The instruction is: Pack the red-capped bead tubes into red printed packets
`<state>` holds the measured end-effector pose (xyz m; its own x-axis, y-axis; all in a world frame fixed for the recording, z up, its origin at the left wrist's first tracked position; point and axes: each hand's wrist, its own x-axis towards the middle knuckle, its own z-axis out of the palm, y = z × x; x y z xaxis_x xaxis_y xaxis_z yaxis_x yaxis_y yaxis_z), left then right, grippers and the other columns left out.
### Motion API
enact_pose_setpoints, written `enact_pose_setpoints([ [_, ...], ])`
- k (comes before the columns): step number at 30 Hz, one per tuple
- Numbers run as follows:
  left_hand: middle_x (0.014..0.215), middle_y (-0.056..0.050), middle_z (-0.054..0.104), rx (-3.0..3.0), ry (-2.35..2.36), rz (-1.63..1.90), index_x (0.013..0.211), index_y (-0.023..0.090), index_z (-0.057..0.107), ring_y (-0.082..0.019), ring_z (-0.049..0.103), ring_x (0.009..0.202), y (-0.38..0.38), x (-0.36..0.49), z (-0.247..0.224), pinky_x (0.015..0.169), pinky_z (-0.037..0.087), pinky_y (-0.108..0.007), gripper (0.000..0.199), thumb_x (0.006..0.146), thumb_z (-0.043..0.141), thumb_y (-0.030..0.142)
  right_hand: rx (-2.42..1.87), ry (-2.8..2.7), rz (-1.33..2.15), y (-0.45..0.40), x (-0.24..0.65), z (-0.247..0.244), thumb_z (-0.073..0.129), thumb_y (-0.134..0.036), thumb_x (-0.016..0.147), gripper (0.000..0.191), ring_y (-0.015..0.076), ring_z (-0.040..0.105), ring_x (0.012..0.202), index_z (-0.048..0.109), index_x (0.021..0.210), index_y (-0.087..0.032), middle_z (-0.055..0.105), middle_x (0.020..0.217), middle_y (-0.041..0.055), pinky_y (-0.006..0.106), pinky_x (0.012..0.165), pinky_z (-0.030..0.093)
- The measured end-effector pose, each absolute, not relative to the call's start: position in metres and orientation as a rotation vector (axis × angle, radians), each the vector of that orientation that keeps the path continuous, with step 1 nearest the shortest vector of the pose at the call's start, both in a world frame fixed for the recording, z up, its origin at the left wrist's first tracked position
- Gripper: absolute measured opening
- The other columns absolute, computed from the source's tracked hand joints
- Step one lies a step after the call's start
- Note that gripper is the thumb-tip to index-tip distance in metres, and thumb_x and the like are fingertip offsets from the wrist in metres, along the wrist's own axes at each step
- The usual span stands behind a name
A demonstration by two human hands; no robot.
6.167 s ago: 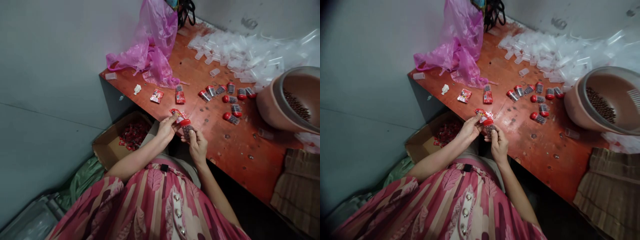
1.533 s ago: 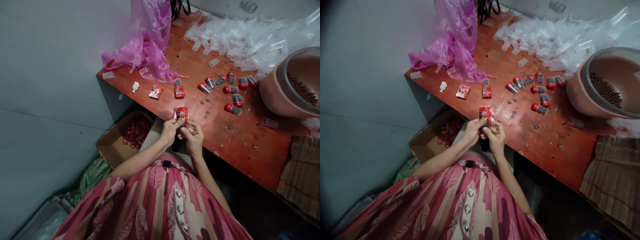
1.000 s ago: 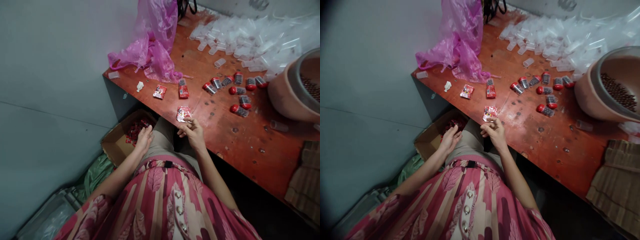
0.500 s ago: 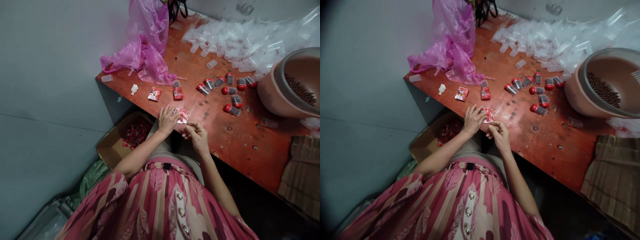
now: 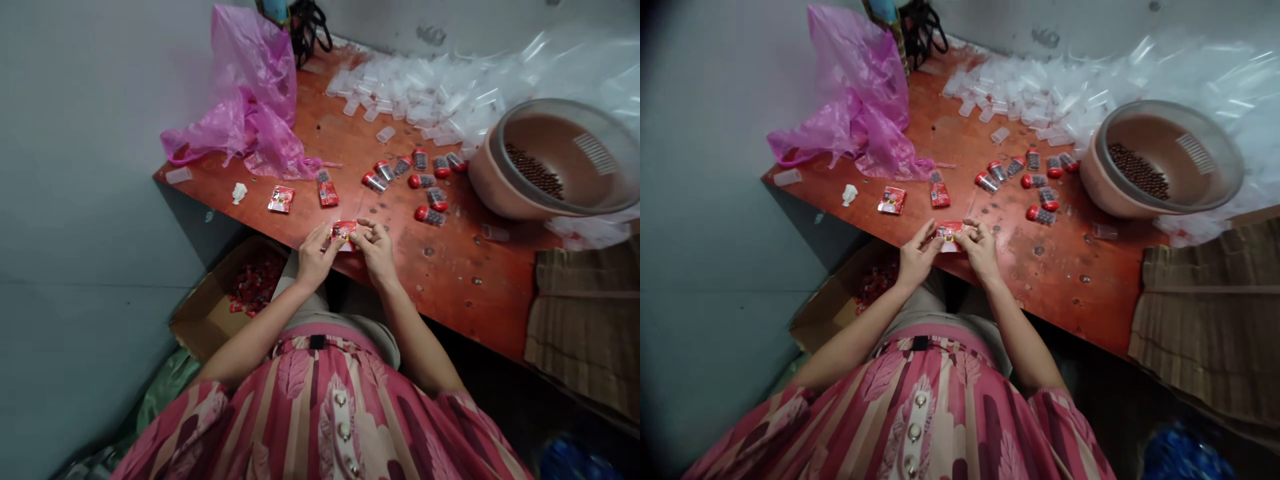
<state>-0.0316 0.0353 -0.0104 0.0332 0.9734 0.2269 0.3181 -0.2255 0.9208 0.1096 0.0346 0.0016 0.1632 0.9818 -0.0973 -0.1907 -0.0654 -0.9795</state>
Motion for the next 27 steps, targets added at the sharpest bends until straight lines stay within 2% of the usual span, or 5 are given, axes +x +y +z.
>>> enact_pose_setpoints([
  [7, 0.064, -0.001, 0.064, 0.798, 1.06, 0.922, 0.066, 0.012, 0.067, -0.013, 0.062, 0.062, 0.037, -0.027, -0.004, 0.066, 0.055, -0.029, 0.033, 0.06, 0.076, 0.043, -1.332, -1.306, 1.253, 0.043, 0.136, 0.008, 0.065, -0.035, 0.072, 0.027, 0.011, 0.056, 0.057, 0.057, 0.093, -0.019, 0.059, 0.065, -0.0039, 0.025, 0.059, 0.045],
  [10, 0.06, -0.002, 0.064, 0.709, 1.101, 0.948, 0.06, 0.011, 0.066, -0.012, 0.061, 0.057, 0.036, -0.025, -0.004, 0.062, 0.054, -0.026, 0.032, 0.053, 0.08, 0.039, -1.696, -1.651, 0.719, 0.053, 0.176, 0.013, 0.052, -0.027, 0.08, 0.02, 0.019, 0.062, 0.082, 0.062, 0.095, -0.018, 0.067, 0.091, 0.0066, 0.035, 0.077, 0.048],
  [14, 0.063, -0.005, 0.067, 0.615, 1.1, 0.944, 0.063, 0.01, 0.067, -0.012, 0.062, 0.058, 0.032, -0.026, -0.003, 0.059, 0.053, -0.025, 0.031, 0.053, 0.081, 0.036, -2.157, -1.889, 0.085, 0.067, 0.242, 0.017, 0.042, -0.011, 0.08, 0.036, 0.0312, 0.048, 0.115, 0.057, 0.113, -0.015, 0.055, 0.124, 0.017, 0.05, 0.094, 0.038],
  [20, 0.064, -0.004, 0.066, 0.324, 1.048, 1.014, 0.066, 0.009, 0.064, -0.008, 0.06, 0.053, 0.032, -0.026, 0.003, 0.053, 0.051, -0.02, 0.025, 0.058, 0.08, 0.027, -2.136, -1.787, 0.159, 0.074, 0.277, 0.007, 0.045, -0.021, 0.085, 0.02, 0.0331, 0.058, 0.097, 0.06, 0.097, -0.015, 0.064, 0.099, 0.0196, 0.054, 0.082, 0.041],
  [27, 0.068, -0.003, 0.066, 0.005, 0.983, 1.117, 0.074, 0.011, 0.059, -0.012, 0.064, 0.059, 0.038, -0.022, 0.005, 0.057, 0.054, -0.024, 0.024, 0.065, 0.077, 0.024, -1.542, -1.243, 0.989, 0.002, 0.169, 0.012, 0.051, -0.048, 0.084, 0.03, 0.0129, 0.061, 0.05, 0.054, 0.098, -0.022, 0.065, 0.072, 0.0002, 0.027, 0.048, 0.053],
])
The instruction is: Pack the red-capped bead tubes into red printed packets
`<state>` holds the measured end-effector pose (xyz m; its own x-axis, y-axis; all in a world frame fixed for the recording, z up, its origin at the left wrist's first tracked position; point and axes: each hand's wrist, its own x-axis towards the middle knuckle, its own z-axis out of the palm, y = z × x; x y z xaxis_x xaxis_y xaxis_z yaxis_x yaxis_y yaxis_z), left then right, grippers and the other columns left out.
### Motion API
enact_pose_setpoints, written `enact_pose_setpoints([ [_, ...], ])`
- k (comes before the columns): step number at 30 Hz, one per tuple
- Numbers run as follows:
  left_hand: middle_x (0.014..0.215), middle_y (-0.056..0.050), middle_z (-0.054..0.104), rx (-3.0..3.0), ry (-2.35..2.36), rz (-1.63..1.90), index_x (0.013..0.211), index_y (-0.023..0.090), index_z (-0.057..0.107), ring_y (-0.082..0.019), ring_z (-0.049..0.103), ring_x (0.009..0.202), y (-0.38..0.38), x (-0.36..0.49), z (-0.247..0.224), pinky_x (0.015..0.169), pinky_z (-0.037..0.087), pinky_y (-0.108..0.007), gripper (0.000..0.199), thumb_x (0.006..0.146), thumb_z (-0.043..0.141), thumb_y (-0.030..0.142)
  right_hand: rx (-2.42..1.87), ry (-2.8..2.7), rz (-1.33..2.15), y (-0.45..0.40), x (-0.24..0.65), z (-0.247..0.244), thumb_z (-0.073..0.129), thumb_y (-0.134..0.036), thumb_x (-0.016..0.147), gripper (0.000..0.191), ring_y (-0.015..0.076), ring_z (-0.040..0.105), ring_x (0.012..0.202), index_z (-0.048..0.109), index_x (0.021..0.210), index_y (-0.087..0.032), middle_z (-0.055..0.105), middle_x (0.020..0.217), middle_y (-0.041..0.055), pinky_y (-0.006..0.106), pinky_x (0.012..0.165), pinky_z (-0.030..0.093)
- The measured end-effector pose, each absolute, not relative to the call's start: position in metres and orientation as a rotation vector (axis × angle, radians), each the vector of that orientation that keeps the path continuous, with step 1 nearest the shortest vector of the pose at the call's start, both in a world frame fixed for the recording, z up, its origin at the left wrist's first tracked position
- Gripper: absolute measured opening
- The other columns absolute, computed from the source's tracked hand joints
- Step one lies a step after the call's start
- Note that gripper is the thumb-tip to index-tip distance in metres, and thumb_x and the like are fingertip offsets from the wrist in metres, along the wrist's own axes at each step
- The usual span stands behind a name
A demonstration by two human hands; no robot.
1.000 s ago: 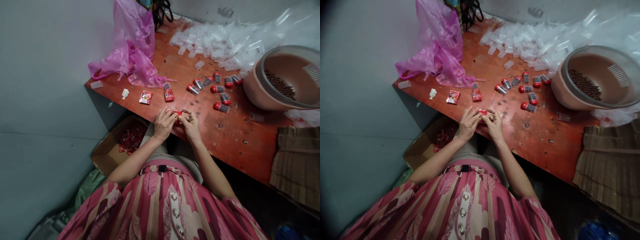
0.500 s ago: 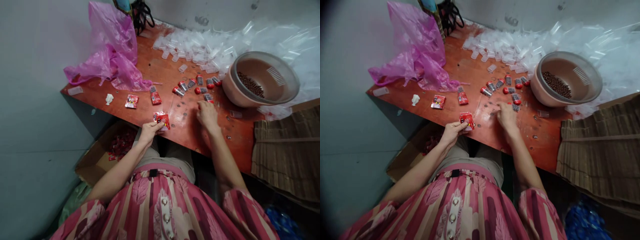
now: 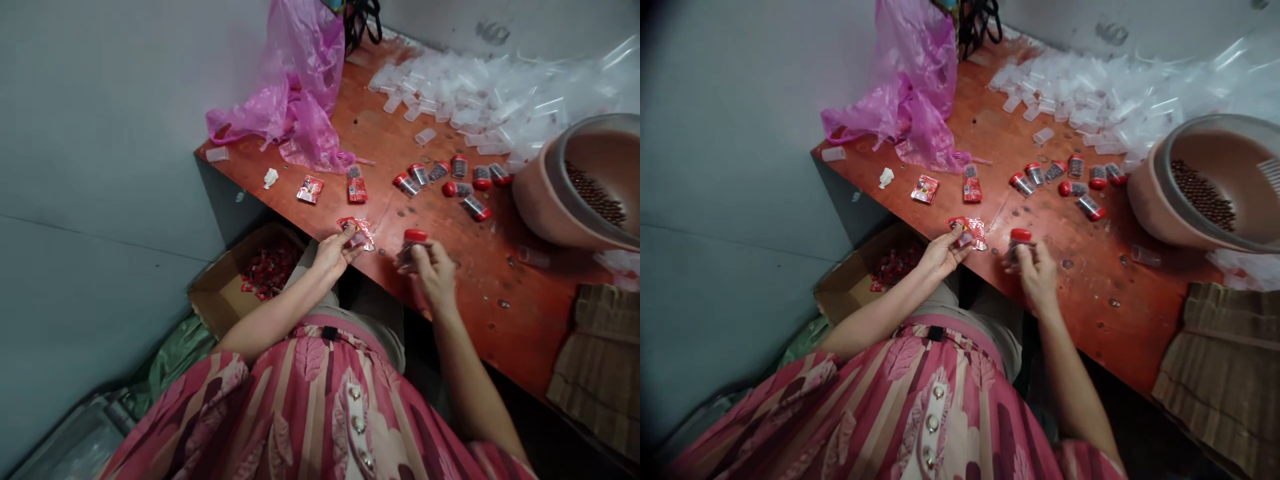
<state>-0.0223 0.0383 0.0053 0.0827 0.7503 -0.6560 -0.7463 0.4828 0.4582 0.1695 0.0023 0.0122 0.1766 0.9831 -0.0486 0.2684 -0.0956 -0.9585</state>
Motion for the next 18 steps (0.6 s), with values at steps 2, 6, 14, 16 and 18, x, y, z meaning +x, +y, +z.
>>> enact_pose_setpoints([
  [2, 0.068, -0.003, 0.066, -0.009, 0.954, 1.122, 0.075, 0.011, 0.059, -0.013, 0.065, 0.061, 0.038, -0.019, 0.005, 0.06, 0.054, -0.025, 0.025, 0.064, 0.077, 0.024, -1.463, -1.144, 1.148, -0.019, 0.134, 0.013, 0.055, -0.048, 0.081, 0.034, 0.0118, 0.061, 0.048, 0.052, 0.1, -0.021, 0.065, 0.071, -0.0013, 0.025, 0.045, 0.054],
  [6, 0.069, -0.002, 0.065, 0.019, 0.868, 1.138, 0.075, 0.012, 0.057, -0.011, 0.063, 0.062, 0.034, -0.011, 0.006, 0.062, 0.052, -0.022, 0.027, 0.063, 0.078, 0.024, -1.465, -1.093, 1.111, -0.032, 0.097, 0.007, 0.057, -0.048, 0.08, 0.036, 0.0113, 0.063, 0.049, 0.052, 0.102, -0.02, 0.064, 0.069, -0.0024, 0.022, 0.043, 0.055],
  [14, 0.056, 0.001, 0.059, 0.249, 0.8, 1.111, 0.066, 0.011, 0.055, -0.007, 0.052, 0.046, 0.03, -0.008, 0.013, 0.046, 0.04, -0.02, 0.037, 0.056, 0.081, 0.036, -1.421, -1.048, 1.16, -0.023, 0.096, 0.003, 0.06, -0.047, 0.078, 0.033, 0.0106, 0.061, 0.047, 0.054, 0.095, -0.019, 0.064, 0.065, -0.0038, 0.024, 0.045, 0.056],
  [16, 0.058, 0.0, 0.06, 0.3, 0.817, 1.076, 0.066, 0.011, 0.056, -0.008, 0.054, 0.048, 0.031, -0.01, 0.015, 0.049, 0.042, -0.021, 0.038, 0.055, 0.08, 0.038, -1.398, -1.025, 1.198, -0.022, 0.098, 0.005, 0.062, -0.046, 0.077, 0.031, 0.011, 0.062, 0.047, 0.056, 0.088, -0.018, 0.064, 0.064, -0.0032, 0.025, 0.046, 0.056],
  [18, 0.062, -0.001, 0.063, 0.334, 0.813, 1.065, 0.068, 0.011, 0.058, -0.009, 0.057, 0.052, 0.032, -0.011, 0.015, 0.053, 0.045, -0.022, 0.038, 0.055, 0.08, 0.038, -1.4, -1.021, 1.154, -0.022, 0.098, 0.005, 0.062, -0.045, 0.077, 0.029, 0.0116, 0.063, 0.051, 0.058, 0.085, -0.018, 0.064, 0.066, -0.0022, 0.026, 0.049, 0.057],
])
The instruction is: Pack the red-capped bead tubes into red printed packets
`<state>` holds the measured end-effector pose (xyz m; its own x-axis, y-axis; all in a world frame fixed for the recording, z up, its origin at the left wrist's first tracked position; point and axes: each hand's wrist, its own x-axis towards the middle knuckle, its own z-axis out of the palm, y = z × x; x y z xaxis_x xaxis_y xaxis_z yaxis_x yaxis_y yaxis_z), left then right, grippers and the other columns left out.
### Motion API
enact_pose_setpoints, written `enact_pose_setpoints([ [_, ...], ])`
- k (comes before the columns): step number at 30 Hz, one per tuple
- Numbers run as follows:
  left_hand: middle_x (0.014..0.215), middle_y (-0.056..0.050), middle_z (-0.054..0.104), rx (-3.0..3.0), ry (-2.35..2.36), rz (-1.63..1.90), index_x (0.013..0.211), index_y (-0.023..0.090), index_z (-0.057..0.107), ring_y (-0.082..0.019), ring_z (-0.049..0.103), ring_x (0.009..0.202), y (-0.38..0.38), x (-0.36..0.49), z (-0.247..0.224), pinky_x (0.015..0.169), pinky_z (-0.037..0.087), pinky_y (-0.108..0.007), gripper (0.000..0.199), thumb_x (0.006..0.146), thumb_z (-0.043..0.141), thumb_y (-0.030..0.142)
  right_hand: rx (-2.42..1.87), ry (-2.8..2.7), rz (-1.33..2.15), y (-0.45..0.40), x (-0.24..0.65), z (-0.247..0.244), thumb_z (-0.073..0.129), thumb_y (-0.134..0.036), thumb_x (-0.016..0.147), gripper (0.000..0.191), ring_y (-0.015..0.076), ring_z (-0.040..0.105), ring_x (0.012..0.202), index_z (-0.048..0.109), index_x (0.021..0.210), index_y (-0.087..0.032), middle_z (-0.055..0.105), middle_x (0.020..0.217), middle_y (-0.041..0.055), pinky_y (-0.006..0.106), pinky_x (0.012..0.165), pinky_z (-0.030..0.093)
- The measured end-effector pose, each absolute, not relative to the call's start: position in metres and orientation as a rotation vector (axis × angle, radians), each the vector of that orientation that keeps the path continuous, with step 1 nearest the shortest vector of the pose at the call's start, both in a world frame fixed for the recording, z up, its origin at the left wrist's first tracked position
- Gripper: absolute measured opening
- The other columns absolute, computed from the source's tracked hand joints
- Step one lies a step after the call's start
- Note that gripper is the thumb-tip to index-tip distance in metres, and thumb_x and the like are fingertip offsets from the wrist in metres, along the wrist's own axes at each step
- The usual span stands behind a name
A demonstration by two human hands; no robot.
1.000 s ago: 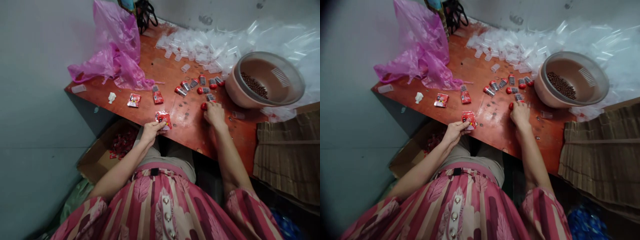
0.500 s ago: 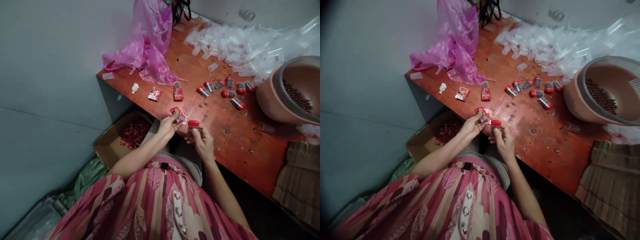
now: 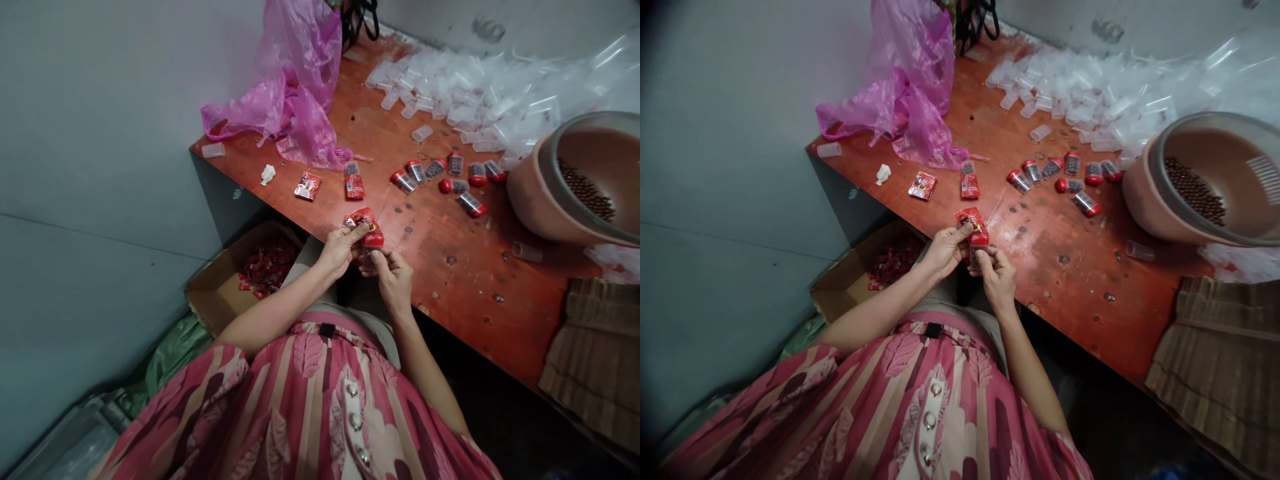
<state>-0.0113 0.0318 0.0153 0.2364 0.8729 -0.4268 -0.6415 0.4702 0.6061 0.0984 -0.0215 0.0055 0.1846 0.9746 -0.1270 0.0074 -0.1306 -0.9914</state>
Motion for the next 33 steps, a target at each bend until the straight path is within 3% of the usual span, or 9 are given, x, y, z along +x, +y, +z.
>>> enact_pose_setpoints([
  [7, 0.059, 0.0, 0.06, 0.449, 0.852, 1.001, 0.065, 0.01, 0.059, -0.008, 0.054, 0.049, 0.032, -0.013, 0.011, 0.049, 0.042, -0.02, 0.037, 0.052, 0.082, 0.036, -1.483, -1.202, 0.893, -0.023, 0.1, -0.003, 0.06, -0.043, 0.08, 0.027, 0.0135, 0.064, 0.057, 0.061, 0.092, -0.019, 0.067, 0.072, 0.0, 0.029, 0.056, 0.058],
  [15, 0.053, -0.002, 0.059, 0.65, 0.785, 0.847, 0.064, 0.009, 0.061, -0.011, 0.053, 0.042, 0.036, -0.02, 0.016, 0.043, 0.041, -0.024, 0.037, 0.056, 0.079, 0.04, -1.282, -1.01, 1.265, -0.016, 0.107, -0.001, 0.06, -0.046, 0.079, 0.028, 0.0106, 0.06, 0.046, 0.059, 0.082, -0.018, 0.063, 0.061, -0.003, 0.023, 0.042, 0.053],
  [20, 0.052, 0.001, 0.056, 0.628, 0.822, 0.918, 0.065, 0.011, 0.06, -0.009, 0.05, 0.042, 0.033, -0.013, 0.009, 0.042, 0.04, -0.022, 0.037, 0.056, 0.078, 0.042, -1.376, -0.958, 1.063, -0.014, 0.099, -0.005, 0.064, -0.044, 0.076, 0.029, 0.0116, 0.061, 0.049, 0.059, 0.088, -0.018, 0.064, 0.065, -0.0033, 0.025, 0.046, 0.055],
  [25, 0.051, 0.002, 0.054, 0.586, 0.901, 1.014, 0.064, 0.011, 0.06, -0.008, 0.047, 0.04, 0.029, -0.008, 0.007, 0.039, 0.035, -0.021, 0.036, 0.056, 0.078, 0.042, -1.362, -0.876, 1.094, -0.016, 0.092, -0.014, 0.063, -0.045, 0.076, 0.033, 0.0108, 0.061, 0.046, 0.055, 0.092, -0.018, 0.065, 0.066, -0.0032, 0.024, 0.043, 0.054],
  [29, 0.051, 0.003, 0.053, 0.548, 0.904, 1.093, 0.063, 0.011, 0.061, -0.006, 0.047, 0.043, 0.023, -0.004, 0.01, 0.042, 0.037, -0.02, 0.033, 0.055, 0.079, 0.038, -1.438, -0.972, 0.844, -0.018, 0.092, -0.014, 0.067, -0.043, 0.073, 0.033, 0.0132, 0.066, 0.06, 0.055, 0.092, -0.02, 0.069, 0.079, 0.0007, 0.025, 0.052, 0.056],
  [33, 0.048, 0.004, 0.051, 0.584, 0.912, 1.126, 0.064, 0.013, 0.06, -0.005, 0.042, 0.036, 0.015, -0.001, 0.01, 0.036, 0.032, -0.02, 0.031, 0.062, 0.075, 0.04, -1.349, -0.88, 1.045, -0.015, 0.092, -0.011, 0.064, -0.042, 0.076, 0.027, 0.0116, 0.06, 0.045, 0.053, 0.086, -0.02, 0.064, 0.06, -0.0036, 0.021, 0.038, 0.047],
])
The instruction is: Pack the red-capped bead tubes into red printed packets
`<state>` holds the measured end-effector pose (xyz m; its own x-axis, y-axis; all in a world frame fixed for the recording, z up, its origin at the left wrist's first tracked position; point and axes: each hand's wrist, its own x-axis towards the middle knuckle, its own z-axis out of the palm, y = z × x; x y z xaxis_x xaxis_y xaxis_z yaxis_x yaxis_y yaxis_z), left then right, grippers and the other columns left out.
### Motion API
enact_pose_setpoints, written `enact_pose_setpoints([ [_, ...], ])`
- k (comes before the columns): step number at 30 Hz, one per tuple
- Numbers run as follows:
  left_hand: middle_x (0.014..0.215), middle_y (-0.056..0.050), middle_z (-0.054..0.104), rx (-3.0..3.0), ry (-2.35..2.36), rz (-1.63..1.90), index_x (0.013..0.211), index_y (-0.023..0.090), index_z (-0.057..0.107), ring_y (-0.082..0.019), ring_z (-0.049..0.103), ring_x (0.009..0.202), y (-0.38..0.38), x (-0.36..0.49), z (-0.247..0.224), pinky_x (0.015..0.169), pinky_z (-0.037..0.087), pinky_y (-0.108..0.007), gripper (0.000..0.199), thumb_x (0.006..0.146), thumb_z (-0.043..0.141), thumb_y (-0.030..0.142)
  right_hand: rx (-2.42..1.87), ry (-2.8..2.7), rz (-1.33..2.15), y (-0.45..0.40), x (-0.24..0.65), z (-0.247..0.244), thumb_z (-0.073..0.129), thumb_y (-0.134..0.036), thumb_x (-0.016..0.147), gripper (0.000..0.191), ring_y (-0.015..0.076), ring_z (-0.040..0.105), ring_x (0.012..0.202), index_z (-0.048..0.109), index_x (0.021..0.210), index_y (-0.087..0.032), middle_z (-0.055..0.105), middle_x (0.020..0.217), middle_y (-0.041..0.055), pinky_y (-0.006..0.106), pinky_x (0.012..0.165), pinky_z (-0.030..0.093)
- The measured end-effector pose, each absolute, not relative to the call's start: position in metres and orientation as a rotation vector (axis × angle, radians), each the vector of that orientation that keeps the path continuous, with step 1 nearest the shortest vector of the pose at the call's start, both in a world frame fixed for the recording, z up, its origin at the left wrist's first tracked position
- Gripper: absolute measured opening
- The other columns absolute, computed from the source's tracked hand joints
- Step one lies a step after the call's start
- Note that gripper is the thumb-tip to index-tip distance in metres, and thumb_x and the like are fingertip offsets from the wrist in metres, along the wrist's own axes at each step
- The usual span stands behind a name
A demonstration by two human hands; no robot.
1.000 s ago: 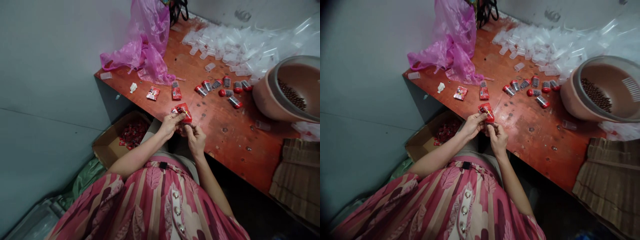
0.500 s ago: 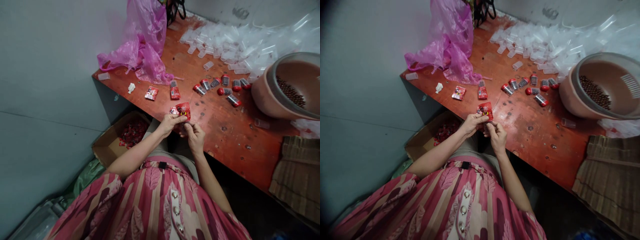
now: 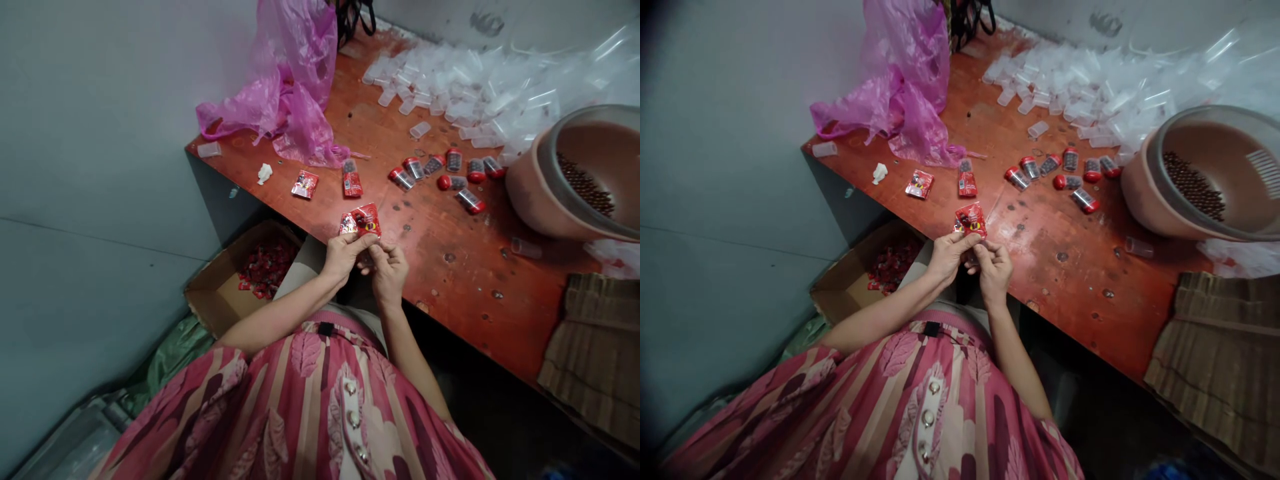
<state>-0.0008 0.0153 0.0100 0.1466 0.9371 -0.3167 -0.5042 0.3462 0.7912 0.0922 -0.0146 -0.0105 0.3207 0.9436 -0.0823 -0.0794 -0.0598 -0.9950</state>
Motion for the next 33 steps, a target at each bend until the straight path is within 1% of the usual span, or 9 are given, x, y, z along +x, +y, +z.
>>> enact_pose_setpoints([
  [4, 0.051, 0.002, 0.054, 0.666, 0.909, 1.054, 0.065, 0.012, 0.06, -0.007, 0.044, 0.039, 0.017, -0.009, 0.01, 0.039, 0.034, -0.022, 0.032, 0.064, 0.072, 0.041, -1.297, -0.942, 1.183, -0.014, 0.097, -0.007, 0.062, -0.044, 0.077, 0.028, 0.0102, 0.057, 0.043, 0.053, 0.087, -0.02, 0.064, 0.061, -0.0044, 0.02, 0.037, 0.044],
  [8, 0.056, 0.003, 0.052, 0.968, 1.052, 1.02, 0.066, 0.012, 0.061, -0.006, 0.044, 0.048, 0.021, -0.025, 0.013, 0.049, 0.034, -0.02, 0.03, 0.067, 0.069, 0.041, -1.499, -1.296, 0.873, -0.006, 0.119, 0.006, 0.058, -0.046, 0.08, 0.026, 0.0133, 0.061, 0.066, 0.062, 0.077, -0.02, 0.065, 0.072, -0.0005, 0.026, 0.062, 0.051],
  [12, 0.054, 0.004, 0.047, 1.399, 1.128, 0.834, 0.064, 0.014, 0.061, -0.006, 0.04, 0.051, 0.018, -0.032, 0.018, 0.05, 0.028, -0.02, 0.026, 0.07, 0.066, 0.038, -1.37, -1.375, 0.884, 0.019, 0.14, 0.027, 0.057, -0.047, 0.08, 0.026, 0.0167, 0.061, 0.09, 0.065, 0.089, -0.023, 0.066, 0.102, 0.0033, 0.03, 0.077, 0.05],
  [15, 0.051, 0.006, 0.038, 1.529, 1.13, 0.793, 0.056, 0.014, 0.054, -0.006, 0.033, 0.051, 0.014, -0.028, 0.019, 0.049, 0.022, -0.021, 0.031, 0.069, 0.065, 0.039, -1.271, -1.507, 1.06, 0.033, 0.14, 0.033, 0.063, -0.043, 0.077, 0.024, 0.0153, 0.06, 0.079, 0.064, 0.071, -0.02, 0.067, 0.087, 0.0025, 0.028, 0.071, 0.049],
  [18, 0.051, 0.006, 0.035, 1.471, 1.115, 0.796, 0.053, 0.014, 0.049, -0.006, 0.03, 0.051, 0.012, -0.025, 0.017, 0.049, 0.021, -0.022, 0.037, 0.069, 0.065, 0.044, -1.357, -1.388, 0.891, 0.037, 0.129, 0.026, 0.062, -0.04, 0.078, 0.03, 0.0113, 0.055, 0.065, 0.058, 0.059, -0.017, 0.061, 0.066, -0.0008, 0.024, 0.064, 0.046],
  [21, 0.052, 0.006, 0.042, 1.252, 1.084, 0.846, 0.06, 0.013, 0.056, -0.006, 0.035, 0.051, 0.014, -0.025, 0.012, 0.05, 0.025, -0.021, 0.035, 0.068, 0.066, 0.045, -1.387, -1.115, 0.761, 0.031, 0.119, 0.015, 0.061, -0.041, 0.079, 0.026, 0.0107, 0.056, 0.066, 0.061, 0.07, -0.017, 0.061, 0.07, -0.0013, 0.024, 0.064, 0.047],
  [25, 0.065, 0.001, 0.058, 0.786, 0.961, 1.03, 0.076, 0.011, 0.063, -0.008, 0.05, 0.057, 0.023, -0.023, 0.008, 0.059, 0.038, -0.022, 0.033, 0.067, 0.069, 0.043, -1.332, -0.982, 0.842, 0.007, 0.111, 0.006, 0.058, -0.044, 0.081, 0.028, 0.0131, 0.062, 0.082, 0.06, 0.096, -0.02, 0.064, 0.099, 0.0034, 0.028, 0.073, 0.052],
  [29, 0.063, 0.0, 0.059, 0.564, 0.855, 1.114, 0.07, 0.012, 0.06, -0.008, 0.052, 0.055, 0.027, -0.016, 0.009, 0.057, 0.041, -0.021, 0.036, 0.063, 0.073, 0.045, -1.299, -0.933, 1.211, -0.018, 0.097, -0.002, 0.07, -0.038, 0.071, 0.033, 0.0126, 0.064, 0.066, 0.057, 0.096, -0.02, 0.067, 0.085, 0.0006, 0.028, 0.063, 0.056],
  [33, 0.059, 0.0, 0.058, 0.498, 0.849, 1.078, 0.071, 0.012, 0.061, -0.007, 0.05, 0.048, 0.024, -0.01, 0.011, 0.05, 0.039, -0.021, 0.041, 0.066, 0.069, 0.051, -1.318, -0.89, 1.232, -0.025, 0.086, -0.006, 0.071, -0.033, 0.071, 0.027, 0.0113, 0.063, 0.056, 0.058, 0.09, -0.018, 0.066, 0.069, -0.0027, 0.026, 0.057, 0.055],
])
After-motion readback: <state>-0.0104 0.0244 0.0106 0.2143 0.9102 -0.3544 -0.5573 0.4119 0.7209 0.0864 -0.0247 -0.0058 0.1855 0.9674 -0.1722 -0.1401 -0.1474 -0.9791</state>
